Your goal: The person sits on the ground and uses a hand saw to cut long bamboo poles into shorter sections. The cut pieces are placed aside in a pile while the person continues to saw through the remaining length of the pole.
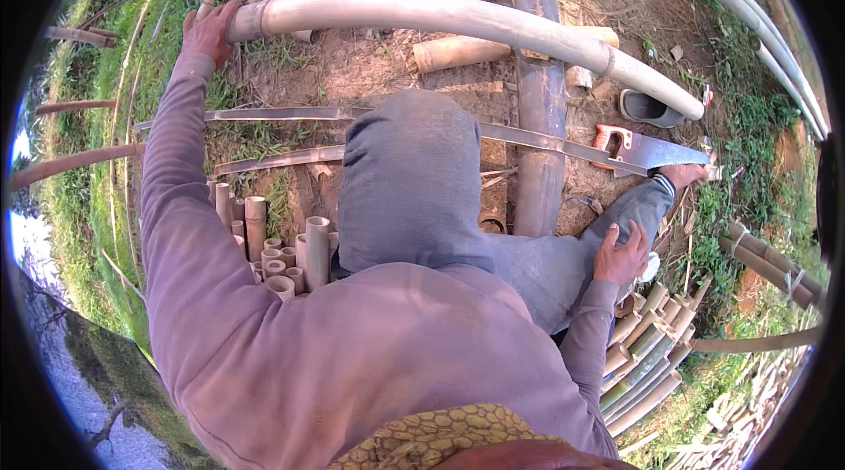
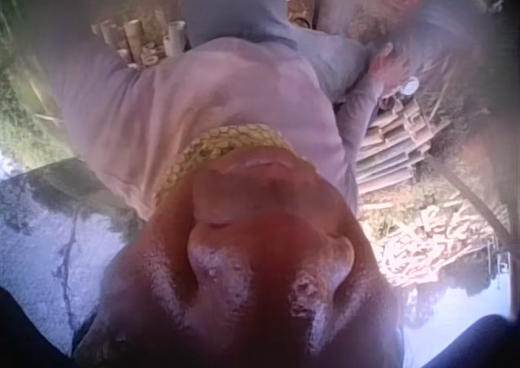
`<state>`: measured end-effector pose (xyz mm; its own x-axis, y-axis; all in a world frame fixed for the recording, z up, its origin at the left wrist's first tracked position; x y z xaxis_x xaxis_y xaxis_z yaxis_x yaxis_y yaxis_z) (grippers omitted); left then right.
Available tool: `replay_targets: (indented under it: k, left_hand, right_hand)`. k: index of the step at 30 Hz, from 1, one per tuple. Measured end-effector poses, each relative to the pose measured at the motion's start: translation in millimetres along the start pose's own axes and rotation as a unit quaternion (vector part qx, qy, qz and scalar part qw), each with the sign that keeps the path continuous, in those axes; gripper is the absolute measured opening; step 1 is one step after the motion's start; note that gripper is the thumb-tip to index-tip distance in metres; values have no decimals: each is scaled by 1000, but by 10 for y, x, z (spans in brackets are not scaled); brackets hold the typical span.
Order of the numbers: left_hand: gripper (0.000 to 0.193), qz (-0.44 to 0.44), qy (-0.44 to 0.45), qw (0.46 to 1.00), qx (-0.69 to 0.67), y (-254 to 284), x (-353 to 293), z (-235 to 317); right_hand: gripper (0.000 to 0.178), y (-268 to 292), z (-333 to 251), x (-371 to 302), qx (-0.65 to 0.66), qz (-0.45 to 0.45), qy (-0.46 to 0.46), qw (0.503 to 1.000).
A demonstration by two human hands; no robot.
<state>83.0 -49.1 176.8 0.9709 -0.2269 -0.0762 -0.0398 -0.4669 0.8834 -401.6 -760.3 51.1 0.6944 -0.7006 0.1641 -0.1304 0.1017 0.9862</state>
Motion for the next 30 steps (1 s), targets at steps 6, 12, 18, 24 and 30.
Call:
replay_targets:
  k: [6, 12, 18, 24, 30]
  left_hand:
    - [63, 61, 221, 971, 70, -1023, -505, -1139]
    - [93, 17, 344, 846, -407, -1804, -863, -394]
    - [43, 129, 77, 887, -437, -1468, -2083, 1607]
    - [40, -61, -26, 955, -291, -2114, -2244, 2226]
    - [41, -74, -154, 918, -358, -2061, -2291, 1782]
  right_hand:
    - [50, 441, -1685, 794, 87, 97, 281, 951]
    - [52, 347, -2989, 989, 97, 86, 416, 900]
    - [45, 158, -3426, 138, 176, -9, 561, 809]
    - [48, -702, -3287, -363, 283, -191, 493, 801]
    - [49, -781, -3490, -545, 256, -201, 521, 789]
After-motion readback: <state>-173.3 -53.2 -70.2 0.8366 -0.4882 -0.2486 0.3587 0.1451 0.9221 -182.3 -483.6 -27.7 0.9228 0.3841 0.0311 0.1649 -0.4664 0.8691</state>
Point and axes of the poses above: each hand's wrist, its own x-axis towards the middle knuckle, its own y-axis out of the back of the hand, z = x × y, the point moved 7 cm from there along x, towards the middle knuckle, and after that the axes turned 4 degrees about -z, right-handed, at the moved point
